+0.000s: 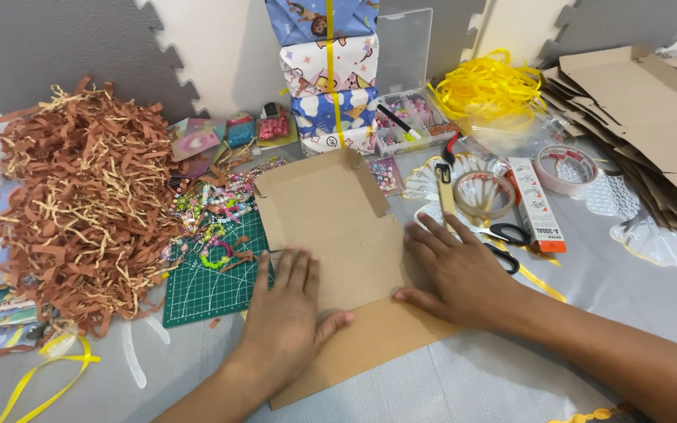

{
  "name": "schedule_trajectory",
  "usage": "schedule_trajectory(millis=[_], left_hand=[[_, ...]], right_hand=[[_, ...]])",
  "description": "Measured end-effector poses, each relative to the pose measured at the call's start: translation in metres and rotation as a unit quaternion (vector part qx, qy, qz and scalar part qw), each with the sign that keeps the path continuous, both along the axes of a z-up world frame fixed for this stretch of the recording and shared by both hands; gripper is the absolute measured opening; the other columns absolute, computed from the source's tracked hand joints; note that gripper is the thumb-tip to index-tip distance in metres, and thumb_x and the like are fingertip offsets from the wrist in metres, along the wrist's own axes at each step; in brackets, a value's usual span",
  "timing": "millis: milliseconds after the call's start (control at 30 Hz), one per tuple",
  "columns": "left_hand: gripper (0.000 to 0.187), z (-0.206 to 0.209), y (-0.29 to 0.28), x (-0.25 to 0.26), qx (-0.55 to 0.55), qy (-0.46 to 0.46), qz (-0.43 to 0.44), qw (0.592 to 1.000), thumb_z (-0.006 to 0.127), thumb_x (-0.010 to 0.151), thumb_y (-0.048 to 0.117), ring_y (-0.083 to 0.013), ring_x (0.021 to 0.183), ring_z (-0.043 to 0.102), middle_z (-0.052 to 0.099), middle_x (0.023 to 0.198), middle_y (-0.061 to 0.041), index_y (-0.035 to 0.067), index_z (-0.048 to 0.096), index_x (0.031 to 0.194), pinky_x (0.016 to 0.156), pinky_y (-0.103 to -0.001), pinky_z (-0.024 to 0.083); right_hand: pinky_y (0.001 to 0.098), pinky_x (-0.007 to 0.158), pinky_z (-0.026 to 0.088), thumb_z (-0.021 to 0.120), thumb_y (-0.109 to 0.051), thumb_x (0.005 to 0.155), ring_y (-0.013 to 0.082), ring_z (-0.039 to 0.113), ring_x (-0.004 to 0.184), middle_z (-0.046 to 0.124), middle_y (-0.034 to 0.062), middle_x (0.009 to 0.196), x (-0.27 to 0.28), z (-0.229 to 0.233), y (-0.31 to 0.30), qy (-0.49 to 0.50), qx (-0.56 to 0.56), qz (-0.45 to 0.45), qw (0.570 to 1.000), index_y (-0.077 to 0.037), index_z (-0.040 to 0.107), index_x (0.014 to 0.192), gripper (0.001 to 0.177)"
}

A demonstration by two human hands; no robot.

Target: Folding a flat cardboard template into a small box for packaging items.

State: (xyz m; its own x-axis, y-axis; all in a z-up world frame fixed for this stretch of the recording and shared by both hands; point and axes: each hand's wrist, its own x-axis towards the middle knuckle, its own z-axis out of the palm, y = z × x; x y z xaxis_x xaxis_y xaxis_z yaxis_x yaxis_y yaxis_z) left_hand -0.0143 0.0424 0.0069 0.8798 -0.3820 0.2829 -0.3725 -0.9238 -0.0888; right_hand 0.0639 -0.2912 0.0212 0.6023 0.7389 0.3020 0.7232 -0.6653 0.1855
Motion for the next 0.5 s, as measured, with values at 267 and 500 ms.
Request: schedule_trajectory(millis=[267, 500], left_hand=[[0.101, 0.056, -0.025, -0.030, -0.122, 0.269, -0.063, 0.953, 0.105, 0.072, 0.077, -0.0392, 0.122, 0.069, 0.075, 0.128, -0.013, 0.013, 0.062, 0.137, 0.102, -0.054, 0.052], [0.035, 0.086, -0.012, -0.036, -0.196, 0.286, -0.053, 0.936, 0.095, 0.081, 0.049, -0.0248, 0.089, 0.076, 0.081, 0.093, 0.008, 0.028, 0.075, 0.101, 0.076, -0.047, 0.052]], right_hand=[[0.0528, 0.107, 0.039, 0.097, -0.090, 0.072, 0.0310, 0.068, 0.122, 0.073, 0.0040, 0.131, -0.018, 0.077, -0.001, 0.275, 0.003, 0.097, 0.956, -0.019, 0.069, 0.148, 0.108], [0.0369, 0.096, 0.057, 0.102, -0.048, 0.076, 0.0170, 0.078, 0.112, 0.088, -0.0068, 0.126, -0.005, 0.114, -0.031, 0.474, 0.046, 0.086, 0.875, -0.027, 0.080, 0.139, 0.070]])
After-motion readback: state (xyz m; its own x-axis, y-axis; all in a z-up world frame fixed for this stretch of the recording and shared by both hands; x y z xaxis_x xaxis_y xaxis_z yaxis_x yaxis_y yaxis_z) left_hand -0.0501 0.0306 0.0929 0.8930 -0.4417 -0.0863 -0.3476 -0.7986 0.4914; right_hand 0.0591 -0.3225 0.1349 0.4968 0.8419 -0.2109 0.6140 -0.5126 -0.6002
